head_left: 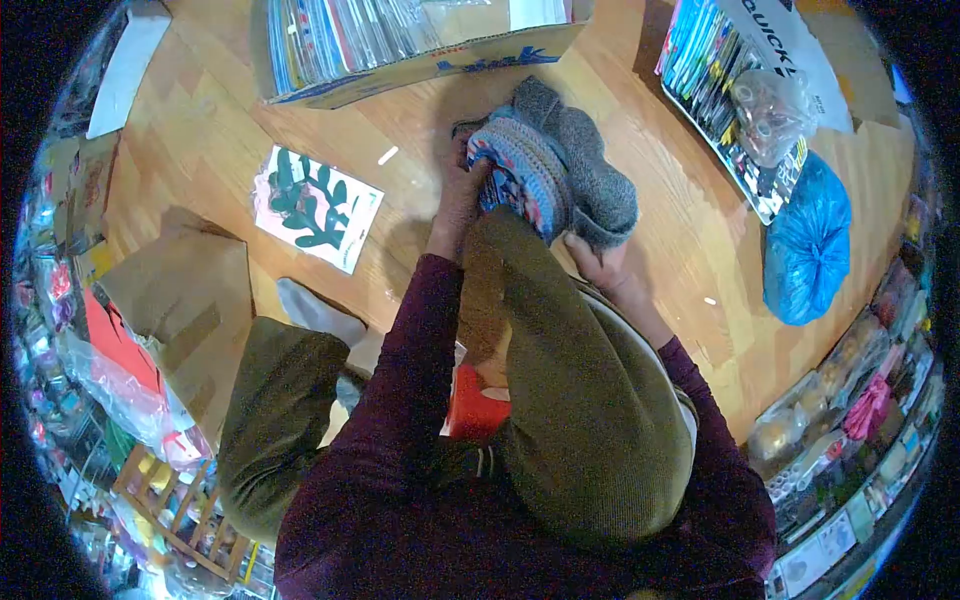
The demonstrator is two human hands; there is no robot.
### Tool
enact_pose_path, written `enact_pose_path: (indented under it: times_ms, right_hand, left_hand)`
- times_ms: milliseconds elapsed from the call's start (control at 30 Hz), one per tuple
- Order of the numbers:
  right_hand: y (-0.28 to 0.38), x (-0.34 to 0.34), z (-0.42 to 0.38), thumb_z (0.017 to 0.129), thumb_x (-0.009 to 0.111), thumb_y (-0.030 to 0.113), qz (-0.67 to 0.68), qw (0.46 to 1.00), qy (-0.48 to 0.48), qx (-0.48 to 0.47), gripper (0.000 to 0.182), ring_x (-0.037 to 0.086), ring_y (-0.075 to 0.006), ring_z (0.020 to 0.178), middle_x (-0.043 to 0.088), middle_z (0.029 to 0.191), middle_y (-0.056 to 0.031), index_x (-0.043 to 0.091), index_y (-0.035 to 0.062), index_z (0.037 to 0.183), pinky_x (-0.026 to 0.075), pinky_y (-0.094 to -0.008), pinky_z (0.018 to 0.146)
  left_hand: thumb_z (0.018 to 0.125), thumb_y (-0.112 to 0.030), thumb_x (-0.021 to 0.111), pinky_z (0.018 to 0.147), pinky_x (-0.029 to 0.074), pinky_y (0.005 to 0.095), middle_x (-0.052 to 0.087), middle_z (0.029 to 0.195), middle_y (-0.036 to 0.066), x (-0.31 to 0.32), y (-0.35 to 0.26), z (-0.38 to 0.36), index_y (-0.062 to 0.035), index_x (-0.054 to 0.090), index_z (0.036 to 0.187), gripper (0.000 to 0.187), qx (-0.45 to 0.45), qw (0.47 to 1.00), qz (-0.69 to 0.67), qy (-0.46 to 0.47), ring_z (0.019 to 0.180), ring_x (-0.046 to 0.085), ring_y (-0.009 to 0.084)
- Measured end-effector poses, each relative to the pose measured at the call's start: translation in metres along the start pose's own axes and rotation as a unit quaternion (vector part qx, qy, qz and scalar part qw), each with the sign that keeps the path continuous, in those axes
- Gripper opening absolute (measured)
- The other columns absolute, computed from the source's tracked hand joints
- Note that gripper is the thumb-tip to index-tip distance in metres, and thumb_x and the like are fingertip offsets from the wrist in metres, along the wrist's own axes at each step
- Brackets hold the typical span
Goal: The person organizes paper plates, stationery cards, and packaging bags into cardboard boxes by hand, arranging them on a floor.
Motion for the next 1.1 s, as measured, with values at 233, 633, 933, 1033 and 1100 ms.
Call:
enact_pose_path:
  times_ms: [233,633,933,1033,1100]
  right_hand:
    - [-0.008,0.011,0.016,0.078,0.053,0.012,0.292,0.925,-0.112,0.214,0.033,0.046,-0.0190,0.096,0.052,0.102,-0.0080,0.046,-0.0005,0.107,0.034,-0.0309,0.087]
    - [0.013,-0.026,0.071,0.076,0.058,0.012,0.400,0.879,-0.155,0.209,0.041,0.048,-0.0182,0.099,0.051,0.107,-0.0086,0.043,0.0012,0.113,0.036,-0.0306,0.087]
    - [0.021,-0.022,0.074,0.075,0.057,0.002,0.283,0.945,-0.095,0.134,0.042,0.048,-0.0163,0.101,0.051,0.110,-0.0096,0.043,-0.0028,0.114,0.035,-0.0285,0.089]
    - [0.012,-0.046,0.067,0.076,0.055,0.001,0.167,0.957,-0.118,0.204,0.036,0.052,-0.0150,0.092,0.055,0.103,-0.0092,0.046,-0.0035,0.110,0.040,-0.0279,0.082]
    - [-0.004,-0.053,0.062,0.075,0.055,-0.001,0.231,0.920,-0.210,0.234,0.031,0.056,-0.0152,0.084,0.057,0.097,-0.0099,0.049,-0.0043,0.105,0.044,-0.0282,0.076]
  left_hand:
    - [0.075,-0.013,0.059,0.083,0.040,0.0305,0.049,0.108,0.007,0.007,-0.015,0.002,-0.0040,0.040,0.117,0.047,-0.052,0.994,-0.086,0.041,0.098,0.047,0.0165]
    - [0.076,-0.023,0.054,0.078,0.040,0.0310,0.047,0.105,0.010,0.014,-0.009,-0.023,-0.0031,0.040,0.116,0.047,-0.173,0.801,-0.542,0.186,0.094,0.045,0.0195]
    - [0.077,-0.031,0.050,0.074,0.040,0.0314,0.045,0.102,0.012,0.019,-0.002,-0.021,-0.0024,0.040,0.116,0.049,-0.187,0.791,-0.550,0.194,0.091,0.043,0.0219]
    - [0.077,-0.033,0.049,0.073,0.040,0.0316,0.045,0.102,0.013,0.017,-0.001,-0.022,-0.0022,0.040,0.116,0.050,-0.184,0.789,-0.554,0.193,0.090,0.042,0.0226]
    - [0.078,-0.035,0.048,0.072,0.040,0.0317,0.044,0.101,0.013,0.016,-0.001,-0.022,-0.0020,0.040,0.116,0.051,-0.183,0.788,-0.555,0.194,0.089,0.042,0.0231]
Point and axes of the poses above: each hand's wrist, its own z-axis towards the middle knuckle, its own x-axis out of the palm, y = z × x, the point moved 2 cm from there along z, towards the middle knuckle
